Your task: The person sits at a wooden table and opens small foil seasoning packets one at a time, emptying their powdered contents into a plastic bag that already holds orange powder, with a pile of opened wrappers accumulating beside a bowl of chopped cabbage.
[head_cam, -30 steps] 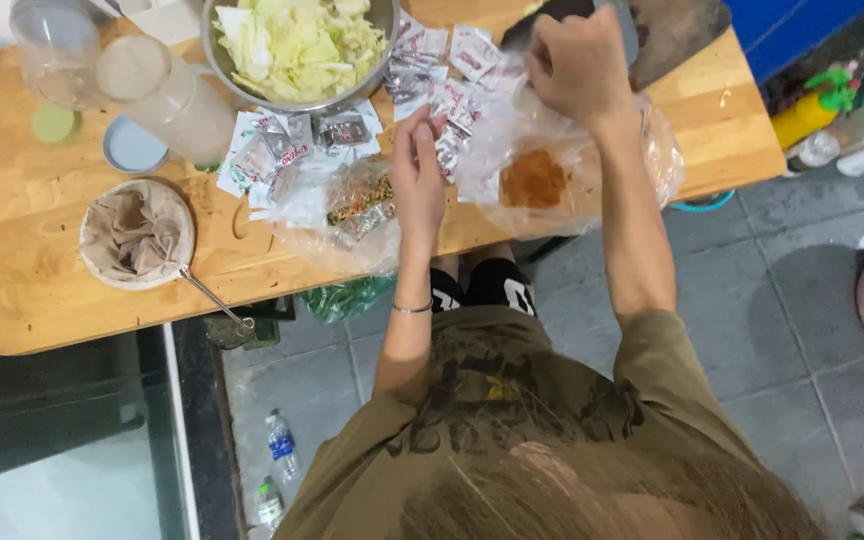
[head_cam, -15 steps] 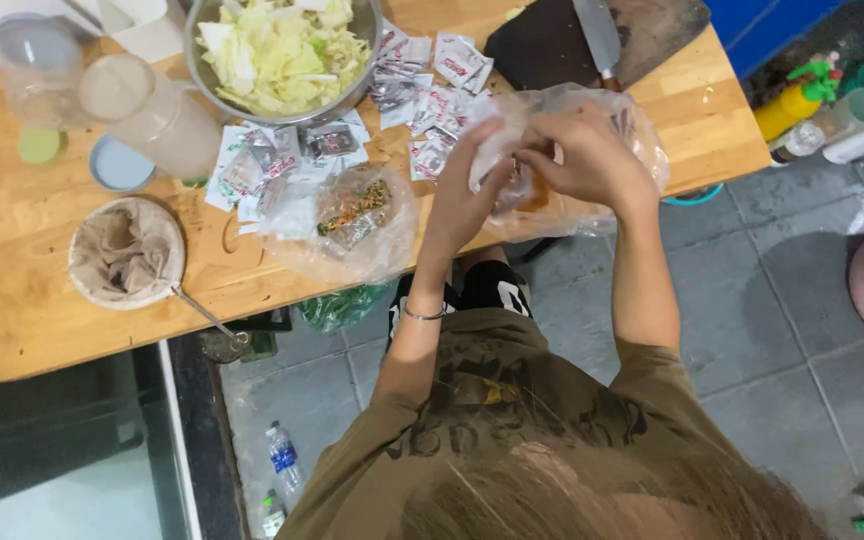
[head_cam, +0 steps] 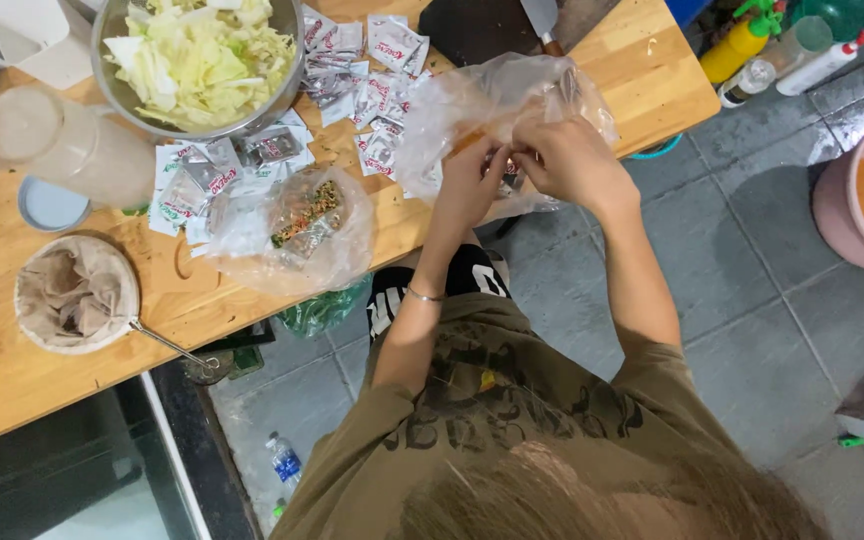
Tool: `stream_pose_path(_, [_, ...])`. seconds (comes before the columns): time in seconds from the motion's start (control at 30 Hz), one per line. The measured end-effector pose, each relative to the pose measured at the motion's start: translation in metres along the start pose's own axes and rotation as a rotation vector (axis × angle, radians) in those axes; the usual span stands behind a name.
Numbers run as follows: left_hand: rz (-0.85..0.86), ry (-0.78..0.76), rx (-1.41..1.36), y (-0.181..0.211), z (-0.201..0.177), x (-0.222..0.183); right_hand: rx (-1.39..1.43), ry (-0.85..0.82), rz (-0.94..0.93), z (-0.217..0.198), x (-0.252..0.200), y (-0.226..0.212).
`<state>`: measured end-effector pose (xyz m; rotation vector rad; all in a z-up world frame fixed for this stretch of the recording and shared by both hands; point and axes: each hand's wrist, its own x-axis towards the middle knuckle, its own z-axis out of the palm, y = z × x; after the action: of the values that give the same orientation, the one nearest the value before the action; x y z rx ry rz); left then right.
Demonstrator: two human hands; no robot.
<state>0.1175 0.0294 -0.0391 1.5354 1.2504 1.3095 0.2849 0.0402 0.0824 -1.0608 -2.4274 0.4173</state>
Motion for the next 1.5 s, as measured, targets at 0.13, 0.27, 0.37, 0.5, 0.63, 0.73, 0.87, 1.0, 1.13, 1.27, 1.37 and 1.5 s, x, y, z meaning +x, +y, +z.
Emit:
stream_pose_path(0.13, [-0.019, 0.060, 0.072, -0.011, 0.004, 0.010, -0.170, 0.075, -0.157, 0.009, 0.003, 0.004])
stream_pose_path(0.27, [-0.004, 0.201, 0.231, -0.064, 0.011, 0.027, -0.235, 0.185, -0.143, 0.026, 0.002, 0.015])
stream_pose_path(0.37, [-0.118, 0.211, 0.181, -0.048, 0.001, 0.032, -0.134, 0.131, -0.047, 0.034, -0.005, 0.027])
stream_pose_path(0.5, [-0.270, 0.232, 0.289, -0.063, -0.007, 0.044, -0.189, 0.164, -0.051, 0.034, -0.011, 0.027])
stream_pose_path(0.63, [-0.282, 0.244, 0.431, -0.081, -0.007, 0.051, -0.192, 0.131, 0.022, 0.035, -0.020, 0.025])
stream_pose_path(0.73, [-0.359, 0.254, 0.466, -0.067, -0.005, 0.052, -0.204, 0.157, -0.011, 0.038, -0.022, 0.023])
stream_pose_path(0.87, [-0.400, 0.302, 0.474, -0.054, 0.005, 0.052, -0.229, 0.178, -0.011, 0.051, -0.022, 0.030])
stream_pose_path(1.0, [-0.406, 0.292, 0.479, -0.064, 0.011, 0.058, -0.134, 0.177, -0.028, 0.062, -0.017, 0.023])
stream_pose_path(1.13, [-0.399, 0.273, 0.569, -0.079, 0.011, 0.063, -0.190, 0.229, -0.031, 0.065, -0.010, 0.019])
stream_pose_path(1.27, [-0.406, 0.167, 0.552, -0.057, 0.001, 0.061, -0.273, 0.237, -0.047, 0.066, -0.006, 0.025])
stream_pose_path(1.37, [-0.393, 0.172, 0.453, -0.014, -0.012, 0.050, -0.163, 0.175, 0.023, 0.060, -0.005, 0.033])
stream_pose_path(1.5, [-0.289, 0.109, 0.343, -0.008, -0.018, 0.038, -0.006, 0.178, 0.128, 0.045, -0.004, 0.025])
